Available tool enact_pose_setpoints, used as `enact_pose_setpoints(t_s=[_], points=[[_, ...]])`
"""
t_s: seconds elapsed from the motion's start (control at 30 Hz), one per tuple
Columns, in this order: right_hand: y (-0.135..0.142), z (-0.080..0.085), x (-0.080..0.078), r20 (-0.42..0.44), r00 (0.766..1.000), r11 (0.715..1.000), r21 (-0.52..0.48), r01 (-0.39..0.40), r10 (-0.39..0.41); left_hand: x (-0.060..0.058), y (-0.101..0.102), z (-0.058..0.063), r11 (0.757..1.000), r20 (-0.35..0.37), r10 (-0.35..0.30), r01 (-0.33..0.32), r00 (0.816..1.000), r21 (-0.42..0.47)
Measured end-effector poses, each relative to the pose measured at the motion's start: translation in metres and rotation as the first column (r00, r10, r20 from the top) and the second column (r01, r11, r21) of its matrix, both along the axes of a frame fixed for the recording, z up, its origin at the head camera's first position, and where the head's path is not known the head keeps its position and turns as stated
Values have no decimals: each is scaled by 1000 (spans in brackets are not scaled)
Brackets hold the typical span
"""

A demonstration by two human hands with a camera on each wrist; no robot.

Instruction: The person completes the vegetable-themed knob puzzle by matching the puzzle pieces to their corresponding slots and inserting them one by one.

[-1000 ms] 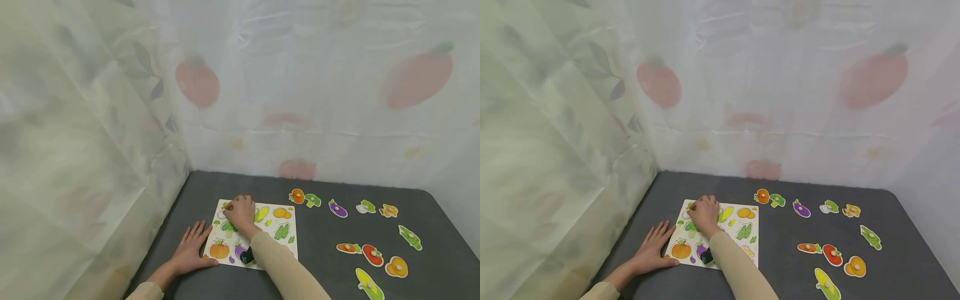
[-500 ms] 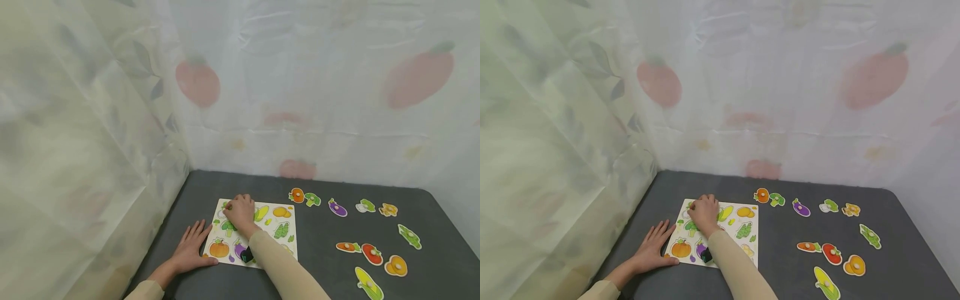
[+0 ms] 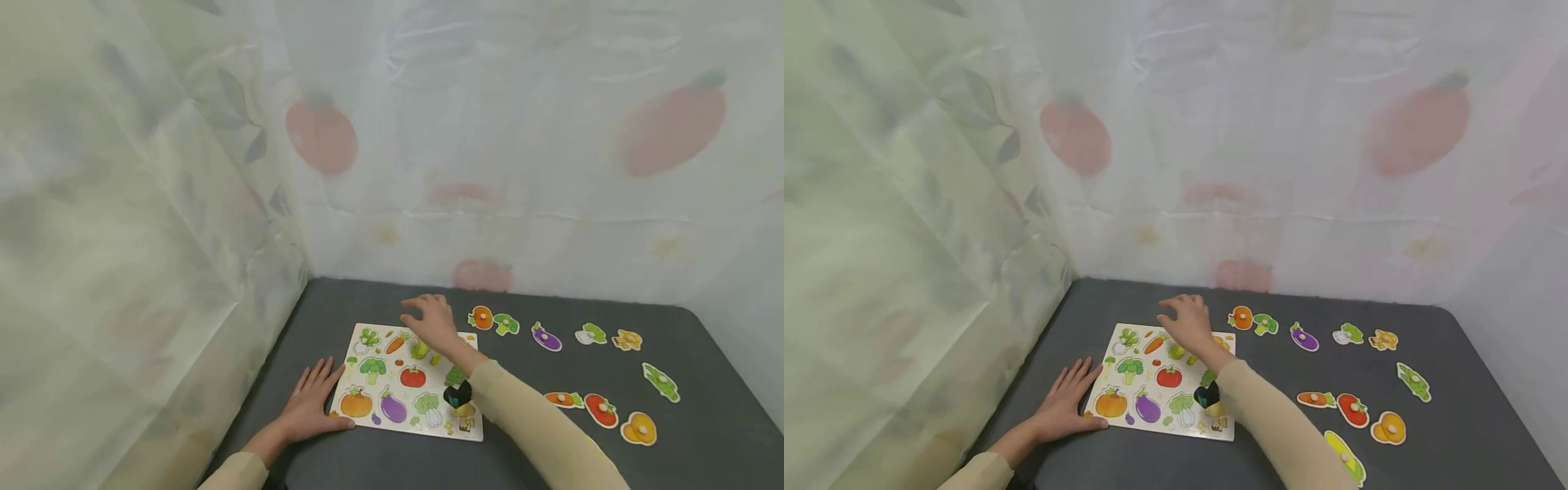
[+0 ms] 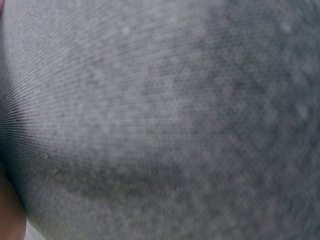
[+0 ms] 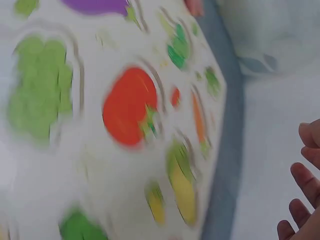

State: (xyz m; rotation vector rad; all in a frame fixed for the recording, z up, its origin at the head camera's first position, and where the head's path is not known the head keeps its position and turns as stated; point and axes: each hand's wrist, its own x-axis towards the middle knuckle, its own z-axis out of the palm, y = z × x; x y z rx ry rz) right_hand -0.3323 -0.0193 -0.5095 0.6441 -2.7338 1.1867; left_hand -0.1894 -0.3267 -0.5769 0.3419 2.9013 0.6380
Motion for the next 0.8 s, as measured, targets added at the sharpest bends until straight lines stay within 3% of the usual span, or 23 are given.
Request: enact_pose_setpoints(t_s=[0.17,0.3,0.47,0.63,0.8], points=[[36,18,0,-32,999,999,-43,13,-15,-3,-3,4,1000,-9,-4,4,1000,-7],[62,22,6,-40,999,997,-75,0,-3,-4,-6,4,1000,-13,0,-1,1000,-11],[114,17,15,-48,998,996,-91,23,-27,-8,-6,2,1000,-15,-1,1,1000,-9],[183,10,23,-40,993,994,-38,106,-107,-10,-8,1,1000,-15,3,-3,1000,-25],[243,7,41,-16,985,985,16,172,-172,-10,-11,3,1000,-29,3,-4,1000,-22]])
